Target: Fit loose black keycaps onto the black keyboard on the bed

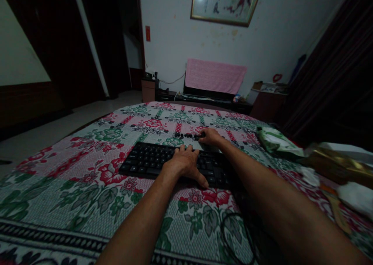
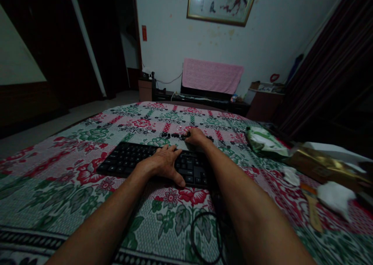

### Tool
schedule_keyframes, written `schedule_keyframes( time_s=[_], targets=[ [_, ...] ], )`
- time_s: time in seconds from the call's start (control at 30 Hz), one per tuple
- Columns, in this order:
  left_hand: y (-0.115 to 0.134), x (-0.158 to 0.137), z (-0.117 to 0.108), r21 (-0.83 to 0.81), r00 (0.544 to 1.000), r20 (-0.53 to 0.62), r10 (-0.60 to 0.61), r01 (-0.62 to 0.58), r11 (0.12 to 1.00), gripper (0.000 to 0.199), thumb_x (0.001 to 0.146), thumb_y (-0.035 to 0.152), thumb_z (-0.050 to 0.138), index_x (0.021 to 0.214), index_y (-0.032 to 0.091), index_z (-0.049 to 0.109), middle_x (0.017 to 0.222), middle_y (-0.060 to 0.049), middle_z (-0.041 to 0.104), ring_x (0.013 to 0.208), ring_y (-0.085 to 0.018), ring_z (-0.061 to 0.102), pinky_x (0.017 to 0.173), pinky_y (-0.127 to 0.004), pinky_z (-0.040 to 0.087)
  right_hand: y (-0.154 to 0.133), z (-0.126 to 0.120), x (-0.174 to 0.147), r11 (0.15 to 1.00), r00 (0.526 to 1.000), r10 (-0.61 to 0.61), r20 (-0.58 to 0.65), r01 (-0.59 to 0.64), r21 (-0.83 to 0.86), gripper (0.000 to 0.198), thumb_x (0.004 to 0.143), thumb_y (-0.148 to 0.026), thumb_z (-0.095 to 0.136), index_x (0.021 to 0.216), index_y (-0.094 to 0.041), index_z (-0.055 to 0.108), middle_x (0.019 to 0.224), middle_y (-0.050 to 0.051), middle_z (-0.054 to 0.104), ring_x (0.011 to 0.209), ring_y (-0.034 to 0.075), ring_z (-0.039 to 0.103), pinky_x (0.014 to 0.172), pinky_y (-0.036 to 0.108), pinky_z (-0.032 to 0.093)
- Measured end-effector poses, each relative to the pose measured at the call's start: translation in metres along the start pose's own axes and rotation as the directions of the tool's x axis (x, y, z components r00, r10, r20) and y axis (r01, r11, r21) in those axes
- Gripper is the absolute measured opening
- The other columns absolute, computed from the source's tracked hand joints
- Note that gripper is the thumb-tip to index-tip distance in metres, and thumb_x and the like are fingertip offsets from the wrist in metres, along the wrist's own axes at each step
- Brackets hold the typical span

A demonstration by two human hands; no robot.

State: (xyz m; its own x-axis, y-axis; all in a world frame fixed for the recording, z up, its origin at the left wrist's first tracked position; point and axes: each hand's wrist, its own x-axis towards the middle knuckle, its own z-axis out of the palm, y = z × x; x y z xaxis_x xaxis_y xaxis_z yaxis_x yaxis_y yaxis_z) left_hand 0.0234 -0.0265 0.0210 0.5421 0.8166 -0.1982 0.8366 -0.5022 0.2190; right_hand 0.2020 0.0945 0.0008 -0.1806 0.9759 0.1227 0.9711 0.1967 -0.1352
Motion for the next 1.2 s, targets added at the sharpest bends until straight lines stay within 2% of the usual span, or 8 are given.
schedule_keyframes(
  time_s=[0.13,0.27,0.5,0.57,0.73,0.83,1.07,1.2],
  targets=[
    [0.001,0.0,-0.001,-0.014,1.0,-0.007,-0.001,0.001,1.0,0.119,0.033,0.08,0.059,0.135,0.025,0.03,0.145,-0.011,0.024,0.132,-0.042,0.014,0.106,-0.053,0.018,0.001,-0.01,-0.01,0.998,0.998,-0.006,-0.063,0.01,0.059,0.028,0.068,-0.034,0.062,0.091,-0.019,0.066,0.085,0.002,0.068,0.075,0.014,0.059,0.065,0.02,0.041],
    [0.003,-0.002,-0.002,-0.017,1.0,-0.011,-0.005,0.005,1.0,0.119,0.033,0.08,0.06,0.134,0.025,0.031,0.144,-0.012,0.027,0.131,-0.042,0.017,0.104,-0.054,0.019,0.006,-0.028,-0.025,0.949,0.944,0.163,-0.286,-0.071,0.306,0.028,0.075,-0.038,0.049,0.081,-0.017,0.066,0.078,0.003,0.067,0.075,0.016,0.059,0.062,0.022,0.041],
    [0.001,-0.001,0.002,-0.005,0.995,-0.091,0.039,-0.04,0.999,0.115,0.031,0.082,0.058,0.129,0.025,0.037,0.133,-0.012,0.038,0.123,-0.04,0.029,0.1,-0.051,0.026,0.009,-0.052,-0.056,0.592,0.809,0.465,-0.36,0.018,0.806,0.034,0.078,-0.038,0.033,0.083,-0.016,0.059,0.07,0.003,0.062,0.057,0.013,0.054,0.053,0.022,0.041],
    [0.002,-0.001,0.004,-0.004,0.993,-0.109,0.052,-0.053,0.999,0.115,0.032,0.082,0.057,0.129,0.025,0.037,0.131,-0.011,0.04,0.122,-0.039,0.031,0.1,-0.051,0.027,0.008,-0.055,-0.064,0.576,0.782,0.481,-0.396,0.059,0.816,0.035,0.079,-0.038,0.032,0.082,-0.016,0.058,0.072,0.003,0.061,0.059,0.012,0.054,0.055,0.022,0.042],
    [0.008,0.002,0.008,-0.009,0.987,-0.15,0.058,-0.06,0.998,0.113,0.036,0.082,0.056,0.13,0.023,0.036,0.133,-0.012,0.039,0.125,-0.039,0.028,0.101,-0.05,0.025,0.009,-0.054,-0.082,0.79,0.814,0.309,-0.492,0.068,0.609,0.043,0.086,-0.043,0.025,0.086,-0.018,0.059,0.072,0.003,0.058,0.068,0.014,0.054,0.064,0.024,0.043],
    [0.013,0.002,0.009,-0.01,0.985,-0.165,0.056,-0.058,0.998,0.114,0.038,0.083,0.054,0.133,0.023,0.032,0.137,-0.012,0.036,0.126,-0.037,0.028,0.103,-0.05,0.023,0.006,-0.048,-0.088,0.846,0.843,0.242,-0.48,0.06,0.53,0.048,0.087,-0.047,0.022,0.089,-0.018,0.06,0.072,0.004,0.058,0.069,0.015,0.055,0.066,0.024,0.043],
    [0.013,-0.002,0.008,-0.015,0.99,-0.126,0.057,-0.059,0.998,0.12,0.042,0.084,0.052,0.139,0.021,0.02,0.147,-0.013,0.022,0.133,-0.038,0.014,0.105,-0.057,0.011,-0.013,-0.033,-0.096,0.606,0.899,0.299,-0.319,0.08,0.792,0.047,0.079,-0.059,0.038,0.092,-0.018,0.056,0.074,0.002,0.06,0.053,0.011,0.054,0.047,0.021,0.044],
    [0.004,-0.002,0.005,0.013,0.999,-0.029,0.022,-0.022,1.0,0.129,0.035,0.084,0.055,0.141,0.022,0.015,0.151,-0.015,0.008,0.135,-0.041,0.001,0.104,-0.061,0.007,-0.02,-0.024,-0.105,0.551,0.914,0.268,-0.306,0.115,0.827,0.046,0.075,-0.059,0.046,0.092,-0.018,0.058,0.078,0.002,0.063,0.058,0.012,0.059,0.049,0.021,0.047]
  ],
)
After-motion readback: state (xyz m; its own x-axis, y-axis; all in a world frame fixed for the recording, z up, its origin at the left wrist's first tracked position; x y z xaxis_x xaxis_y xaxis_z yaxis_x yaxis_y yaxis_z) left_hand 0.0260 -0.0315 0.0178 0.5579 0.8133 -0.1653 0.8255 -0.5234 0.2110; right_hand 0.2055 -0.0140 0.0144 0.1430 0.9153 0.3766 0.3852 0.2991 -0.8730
